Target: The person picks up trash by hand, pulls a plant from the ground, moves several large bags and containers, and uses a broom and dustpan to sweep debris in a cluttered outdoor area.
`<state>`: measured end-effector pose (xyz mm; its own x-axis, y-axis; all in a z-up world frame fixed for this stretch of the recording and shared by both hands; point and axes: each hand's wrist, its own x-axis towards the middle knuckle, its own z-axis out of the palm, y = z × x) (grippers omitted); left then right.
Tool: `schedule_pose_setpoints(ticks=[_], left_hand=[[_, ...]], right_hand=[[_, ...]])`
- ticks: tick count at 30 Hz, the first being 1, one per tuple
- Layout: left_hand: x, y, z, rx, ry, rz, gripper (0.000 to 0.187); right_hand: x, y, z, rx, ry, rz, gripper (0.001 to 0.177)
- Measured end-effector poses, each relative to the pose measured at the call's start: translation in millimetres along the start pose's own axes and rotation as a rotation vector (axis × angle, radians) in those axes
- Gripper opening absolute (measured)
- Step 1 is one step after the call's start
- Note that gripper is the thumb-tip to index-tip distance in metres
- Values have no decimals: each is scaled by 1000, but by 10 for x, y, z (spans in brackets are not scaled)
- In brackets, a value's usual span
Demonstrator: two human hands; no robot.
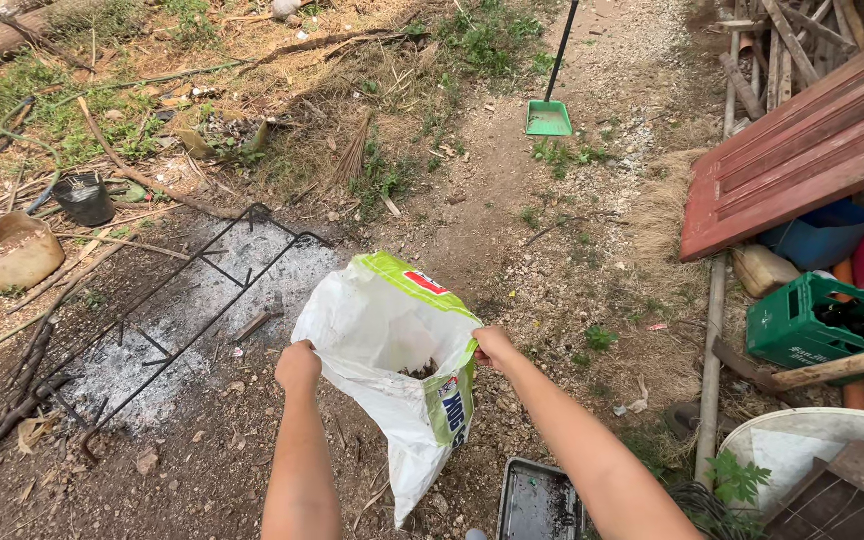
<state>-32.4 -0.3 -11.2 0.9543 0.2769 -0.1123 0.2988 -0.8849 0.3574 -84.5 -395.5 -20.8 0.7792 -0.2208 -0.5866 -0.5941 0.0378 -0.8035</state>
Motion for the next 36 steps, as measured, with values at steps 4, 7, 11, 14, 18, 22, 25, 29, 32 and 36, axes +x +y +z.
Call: schedule_pose_setpoints(ticks=[4,7,11,14,18,22,25,29,32,36], left_hand=[[-76,-83,-4,-11,-6,26,32],[-154,-180,17,-34,-31,-3,32],[-214,-256,29,-39,-71,-34,31],[-231,-210,73,-31,-87,-35,31],[-213,-43,151,-13,-89,6,31],[-238,134,224,23,-130,62,36],[-302,253,271,80,-190,81,39],[-370,286,264,129,-208,104,42],[-481,198,261,162,-205,93,41],[-633,-34,173,115,-153,23,41]], right_hand=[[-49,23,-87,-22,10,-11,21],[-96,107,-75,8,50,10,21],[-130,158,-15,-33,28,-23,23],[-177,232,-26,-40,17,-15,23],[-214,301,-129,-34,12,-9,21],[-285,362,-298,4,46,14,16],[-355,374,-453,-19,38,20,22],[-417,391,-516,19,20,33,19],[-444,408,-502,1,14,22,19],[-426,335,-402,-27,6,-7,18]])
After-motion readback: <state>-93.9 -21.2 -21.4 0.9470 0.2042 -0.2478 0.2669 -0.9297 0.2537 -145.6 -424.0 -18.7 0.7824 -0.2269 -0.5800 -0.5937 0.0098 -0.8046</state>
